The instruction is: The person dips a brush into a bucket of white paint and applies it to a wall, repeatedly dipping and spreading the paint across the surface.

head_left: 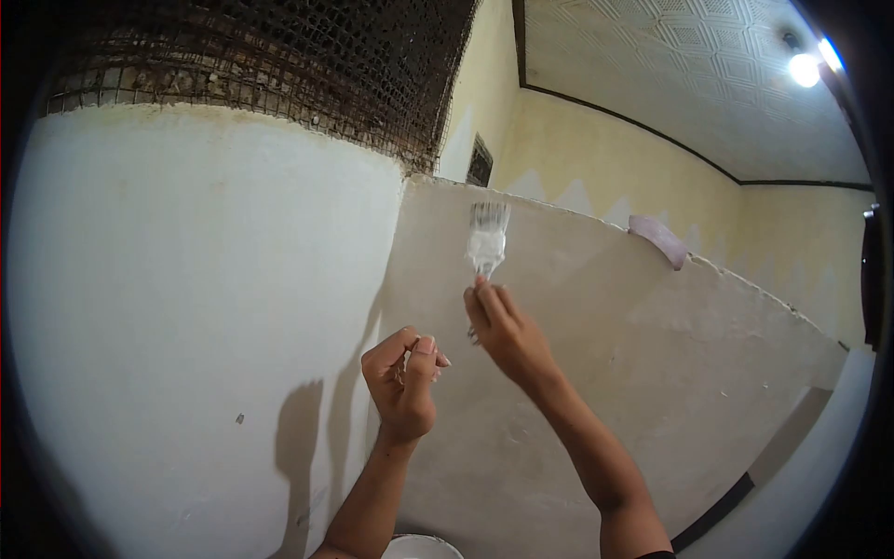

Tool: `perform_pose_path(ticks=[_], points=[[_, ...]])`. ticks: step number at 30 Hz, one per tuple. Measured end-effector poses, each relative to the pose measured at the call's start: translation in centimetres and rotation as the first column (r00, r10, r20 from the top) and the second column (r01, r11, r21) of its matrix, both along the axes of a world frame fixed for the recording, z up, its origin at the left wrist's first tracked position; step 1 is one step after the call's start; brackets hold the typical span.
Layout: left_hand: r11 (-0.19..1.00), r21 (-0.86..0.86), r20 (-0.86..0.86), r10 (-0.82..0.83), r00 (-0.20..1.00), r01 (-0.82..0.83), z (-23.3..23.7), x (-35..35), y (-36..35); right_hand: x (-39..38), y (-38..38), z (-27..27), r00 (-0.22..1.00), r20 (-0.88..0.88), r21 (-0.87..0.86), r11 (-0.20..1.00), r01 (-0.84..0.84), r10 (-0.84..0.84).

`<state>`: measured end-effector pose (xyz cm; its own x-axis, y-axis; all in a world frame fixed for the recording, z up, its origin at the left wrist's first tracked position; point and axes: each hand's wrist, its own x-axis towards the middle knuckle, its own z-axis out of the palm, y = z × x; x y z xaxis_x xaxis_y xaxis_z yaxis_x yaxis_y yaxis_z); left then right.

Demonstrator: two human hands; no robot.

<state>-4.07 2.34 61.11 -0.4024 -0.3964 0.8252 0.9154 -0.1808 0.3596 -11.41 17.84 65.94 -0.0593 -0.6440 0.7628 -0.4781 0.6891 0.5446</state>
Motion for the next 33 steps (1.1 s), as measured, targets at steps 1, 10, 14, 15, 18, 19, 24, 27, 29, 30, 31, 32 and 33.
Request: perform_pose_path(ticks=[1, 10, 14, 15, 18, 19, 24, 27, 29, 30, 31, 32, 33], points=[[1.000, -0.009, 0.007, 0.011, 1.000, -0.011, -0.2, 0.0, 0.1, 0.1, 0.0, -1.3, 1.000, -0.021, 0.054, 0.998, 0.023, -0.022], [0.998, 0.058, 0.034, -0.012, 0.999, 0.010, -1.0, 0.2, -0.3, 3.2, 0.4, 1.0, 0.994, -0.080, 0.019, 0.997, -0.079, 0.080], [0.995, 0.100, 0.069, -0.015, 0.998, 0.008, -2.4, 0.4, -0.2, -0.5, 0.2, -0.9, 0.986, -0.161, 0.041, 0.998, 0.047, -0.040], [0.992, 0.125, 0.081, -0.025, 0.996, 0.015, -3.0, 0.4, -0.3, -0.8, -0.1, -2.2, 0.977, -0.195, 0.074, 0.992, 0.106, -0.089], [0.989, 0.143, 0.151, 0.005, 0.988, -0.027, -4.5, 0.8, -0.9, 0.7, -1.6, -5.4, 0.999, -0.044, 0.160, 0.987, 0.034, -0.028], [0.990, 0.133, 0.184, 0.026, 0.983, -0.051, -4.9, 0.9, -1.0, 1.5, -2.2, -6.1, 0.998, 0.055, 0.172, 0.985, -0.006, -0.003], [0.990, 0.126, 0.148, 0.043, 0.988, -0.062, -5.5, 1.0, -1.7, 3.0, -3.9, -7.0, 0.850, 0.412, -0.029, 0.938, -0.347, 0.327], [0.988, 0.125, 0.160, 0.070, 0.985, -0.090, -5.2, 1.2, -1.8, 1.9, -3.8, -5.4, 0.714, 0.562, -0.262, 0.909, -0.325, 0.418], [0.988, 0.122, 0.168, 0.077, 0.983, -0.098, -5.0, 1.2, -1.9, 1.1, -3.1, -3.0, 0.748, 0.513, -0.316, 0.903, -0.291, 0.420], [0.989, 0.119, 0.163, 0.071, 0.984, -0.091, -4.9, 1.1, -1.9, 1.1, -2.9, -1.8, 0.778, 0.484, -0.306, 0.911, -0.277, 0.399], [0.990, 0.117, 0.158, 0.065, 0.985, -0.084, -4.9, 1.0, -1.9, 1.4, -2.8, -0.7, 0.807, 0.455, -0.296, 0.918, -0.262, 0.377], [0.990, 0.115, 0.151, 0.059, 0.987, -0.077, -4.9, 0.9, -1.9, 1.7, -2.7, 0.3, 0.833, 0.423, -0.288, 0.925, -0.248, 0.355], [0.991, 0.112, 0.143, 0.054, 0.988, -0.070, -4.9, 0.8, -1.8, 1.9, -2.4, 1.1, 0.886, 0.313, -0.227, 0.933, -0.280, 0.342]])
